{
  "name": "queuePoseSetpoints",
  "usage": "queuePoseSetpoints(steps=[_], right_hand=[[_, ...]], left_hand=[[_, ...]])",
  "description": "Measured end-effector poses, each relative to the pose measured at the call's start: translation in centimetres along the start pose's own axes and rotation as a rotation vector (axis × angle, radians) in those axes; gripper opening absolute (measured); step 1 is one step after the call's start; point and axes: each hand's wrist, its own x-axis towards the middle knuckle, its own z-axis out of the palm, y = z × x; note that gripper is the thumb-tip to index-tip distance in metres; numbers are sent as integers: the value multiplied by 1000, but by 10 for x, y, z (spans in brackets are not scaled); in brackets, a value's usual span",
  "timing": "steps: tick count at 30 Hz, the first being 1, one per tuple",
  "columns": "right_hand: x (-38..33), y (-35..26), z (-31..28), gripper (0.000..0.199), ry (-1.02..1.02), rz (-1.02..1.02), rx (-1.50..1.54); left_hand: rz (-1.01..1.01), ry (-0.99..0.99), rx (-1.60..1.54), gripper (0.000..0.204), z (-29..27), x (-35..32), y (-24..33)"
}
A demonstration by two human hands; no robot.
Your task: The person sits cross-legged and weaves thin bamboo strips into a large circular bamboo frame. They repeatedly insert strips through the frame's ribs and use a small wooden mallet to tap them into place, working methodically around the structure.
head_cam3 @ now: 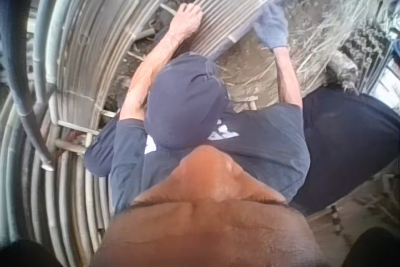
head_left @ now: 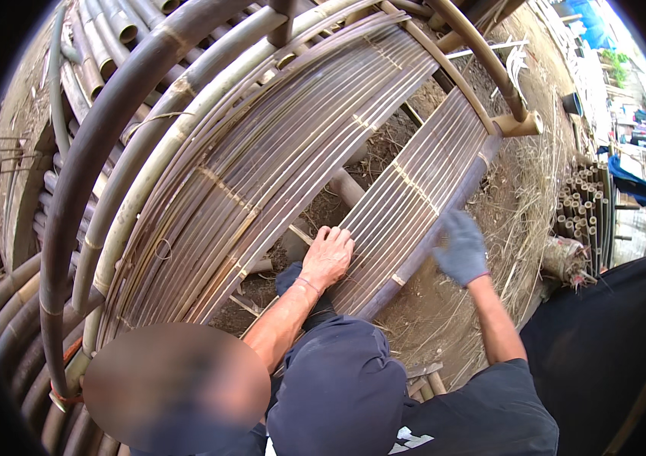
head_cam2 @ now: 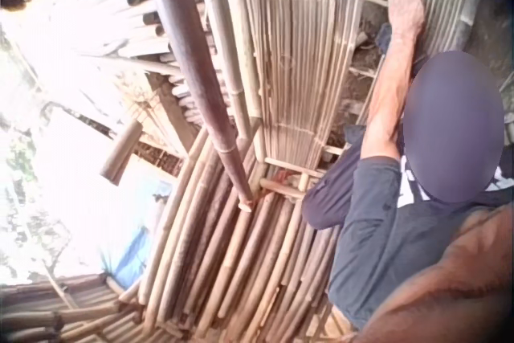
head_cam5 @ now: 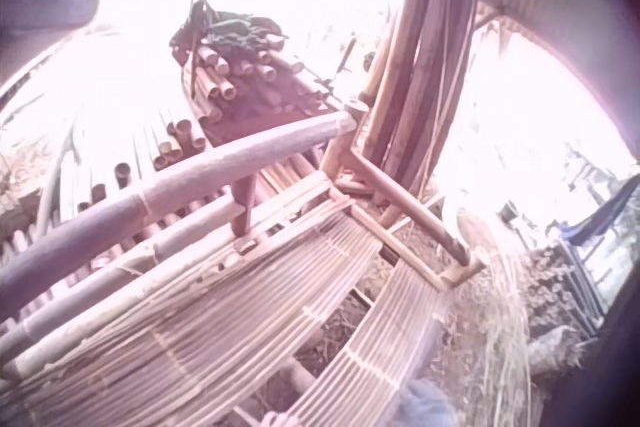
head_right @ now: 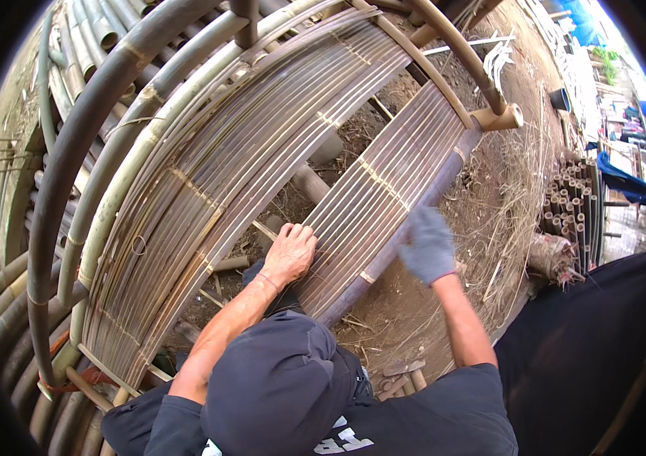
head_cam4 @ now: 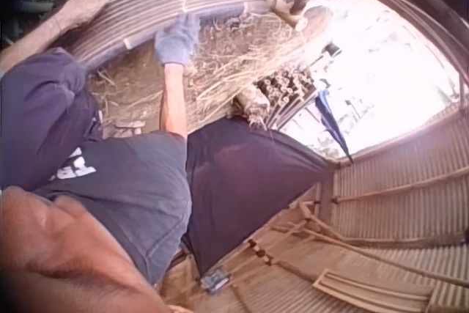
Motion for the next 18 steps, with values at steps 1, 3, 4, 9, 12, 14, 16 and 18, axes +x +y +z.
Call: queuePoseSetpoints(steps=[1,3,4,9,12,14,16,18], right_hand=[[1,-23,9,68,-31,-56,103],[1,-74,23,83,-28,-204,301],[3,-94,25,87,-46,-277,366],[20,-79,-7,51,-739,-1,1028],[46,-33,-30,29,-259,292,1314],[82,-40,-24,20,185,107,1166],[108,-60,-16,18,517,-97,629],[122,-107,5,22,689,-493,55]], left_hand=[[-6,-53,-24,14,-3,2,-1],[-46,-41,-186,12,-13,4,3],[-96,-139,-259,13,-19,4,6],[-374,174,-725,31,-36,-18,8],[-1082,410,-800,16,-17,-44,-5],[-1277,510,-811,23,8,-53,-18],[-1351,447,-830,30,31,-59,-31],[-1411,212,-987,36,47,-59,-46]])
